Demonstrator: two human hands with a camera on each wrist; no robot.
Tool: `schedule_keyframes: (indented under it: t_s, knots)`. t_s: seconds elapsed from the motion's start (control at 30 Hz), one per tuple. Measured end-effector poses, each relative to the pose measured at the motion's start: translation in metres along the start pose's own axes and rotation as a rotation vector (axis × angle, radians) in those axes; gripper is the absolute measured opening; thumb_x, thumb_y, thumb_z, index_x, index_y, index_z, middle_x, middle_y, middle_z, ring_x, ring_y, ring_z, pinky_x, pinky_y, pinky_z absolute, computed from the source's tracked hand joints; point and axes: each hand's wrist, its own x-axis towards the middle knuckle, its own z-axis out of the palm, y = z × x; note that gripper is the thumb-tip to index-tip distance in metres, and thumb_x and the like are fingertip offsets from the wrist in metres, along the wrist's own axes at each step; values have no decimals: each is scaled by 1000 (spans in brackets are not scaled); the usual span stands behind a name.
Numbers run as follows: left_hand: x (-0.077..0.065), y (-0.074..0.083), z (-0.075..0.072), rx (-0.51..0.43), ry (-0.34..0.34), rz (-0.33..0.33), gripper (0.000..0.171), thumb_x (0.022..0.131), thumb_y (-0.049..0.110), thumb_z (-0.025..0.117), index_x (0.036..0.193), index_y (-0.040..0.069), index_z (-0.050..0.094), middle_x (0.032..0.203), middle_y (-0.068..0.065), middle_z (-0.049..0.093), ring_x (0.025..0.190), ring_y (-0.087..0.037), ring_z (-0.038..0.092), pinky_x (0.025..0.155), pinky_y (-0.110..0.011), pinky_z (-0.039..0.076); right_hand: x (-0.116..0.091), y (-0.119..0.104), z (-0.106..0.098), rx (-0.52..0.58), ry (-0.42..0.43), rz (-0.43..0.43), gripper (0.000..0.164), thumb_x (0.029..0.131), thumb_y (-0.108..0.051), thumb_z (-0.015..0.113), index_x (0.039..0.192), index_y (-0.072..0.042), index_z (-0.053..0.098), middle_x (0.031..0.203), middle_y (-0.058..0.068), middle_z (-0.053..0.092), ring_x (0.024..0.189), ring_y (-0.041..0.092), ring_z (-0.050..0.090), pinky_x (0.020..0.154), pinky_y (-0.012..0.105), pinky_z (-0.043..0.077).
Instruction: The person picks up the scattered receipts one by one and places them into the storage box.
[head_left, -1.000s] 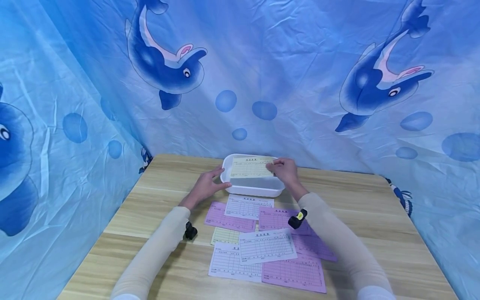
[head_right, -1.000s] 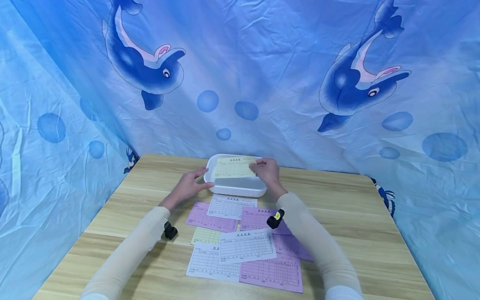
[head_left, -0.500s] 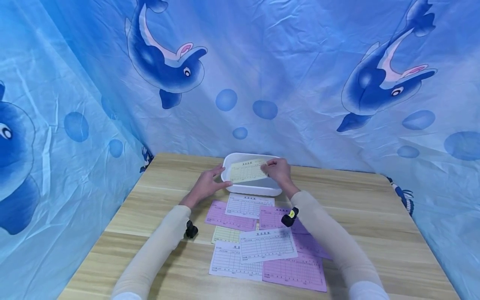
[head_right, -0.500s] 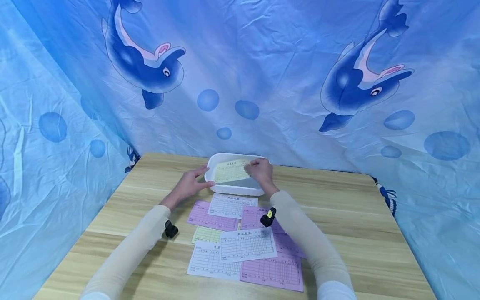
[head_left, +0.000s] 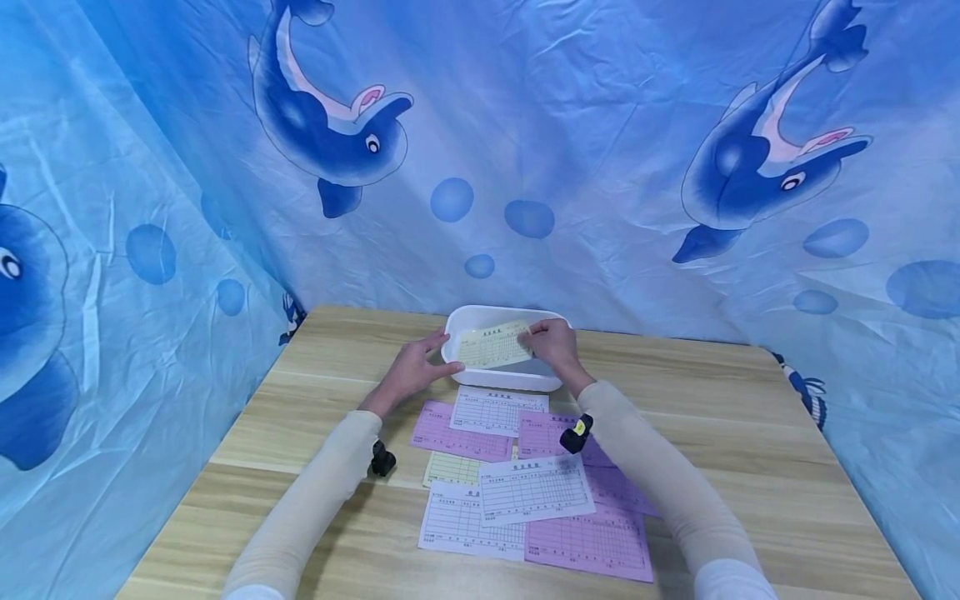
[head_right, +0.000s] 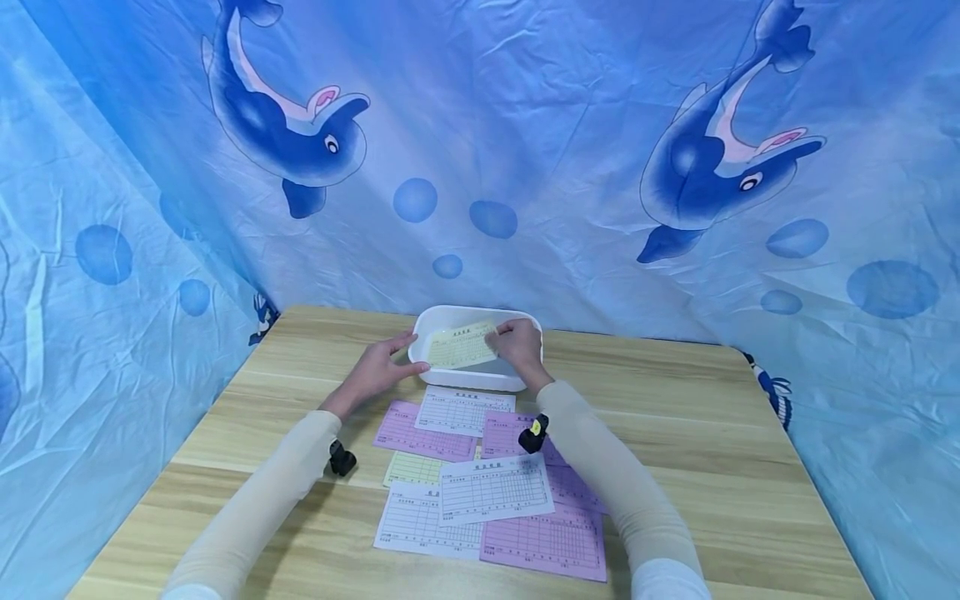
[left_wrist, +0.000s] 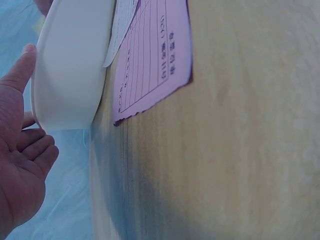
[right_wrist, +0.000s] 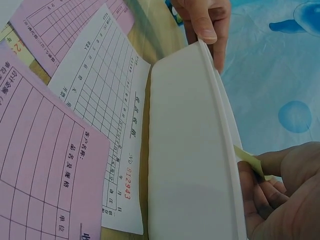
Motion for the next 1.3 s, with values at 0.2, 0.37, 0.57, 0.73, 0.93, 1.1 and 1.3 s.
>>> schedule_keyframes:
  t_s: [0.2, 0.37, 0.57, 0.73, 0.93, 1.1, 1.3]
  knots:
    - [-1, 1, 0, 4, 2, -1, 86, 84, 48, 82, 147, -1, 50, 162, -17, 36, 150, -34, 34, 123, -50, 30, 0, 0, 0, 9, -24, -10, 22, 89, -18, 80, 102, 0, 77, 97, 15, 77, 78, 22, 74, 65, 33, 62]
    - [-1, 0, 0, 8, 3, 5, 87, 84, 50, 82, 147, -1, 50, 162, -17, 36, 150, -34, 34, 122, -50, 31, 0, 3, -1, 24, -36, -20, 25, 89, -18, 80, 105, 0, 77, 99, 17, 77, 76, 23, 75, 68, 35, 64]
    - [-1, 0, 1, 18, 8, 11, 87, 83, 51, 81, 147, -1, 50, 162, -17, 37, 150, -34, 34, 123, -51, 29, 0, 5, -4, 96, -78, 13, 21, 91, -14, 78, 104, 2, 75, 93, 17, 77, 78, 27, 76, 74, 38, 65]
    - [0, -1, 1, 22, 5, 11, 88, 84, 52, 81, 148, 0, 50, 162, -16, 36, 150, -33, 34, 123, -51, 30, -1, 5, -11, 119, -112, 29, 22, 92, -14, 77, 108, 1, 73, 96, 16, 78, 91, 37, 75, 84, 47, 63]
    - [0, -1, 1, 13, 0, 4, 90, 83, 55, 80, 149, 1, 49, 163, -15, 36, 150, -34, 33, 123, -51, 30, -4, 6, -23, 222, -134, -59, 26, 95, -15, 74, 113, 4, 70, 104, 20, 76, 105, 45, 70, 93, 53, 59]
    - [0, -2, 1, 3, -3, 3, 91, 82, 56, 80, 149, 1, 49, 163, -14, 35, 151, -34, 33, 123, -51, 30, -12, 5, -40, 239, -135, -180, 33, 96, -20, 75, 117, 3, 70, 108, 21, 75, 104, 44, 70, 92, 53, 59]
    - [0, -1, 0, -7, -6, 9, 89, 83, 54, 81, 148, 0, 50, 163, -15, 35, 151, -34, 33, 123, -52, 30, -32, 5, -65, 198, -135, -277, 43, 94, -29, 76, 123, 3, 69, 111, 20, 75, 98, 37, 74, 90, 56, 59]
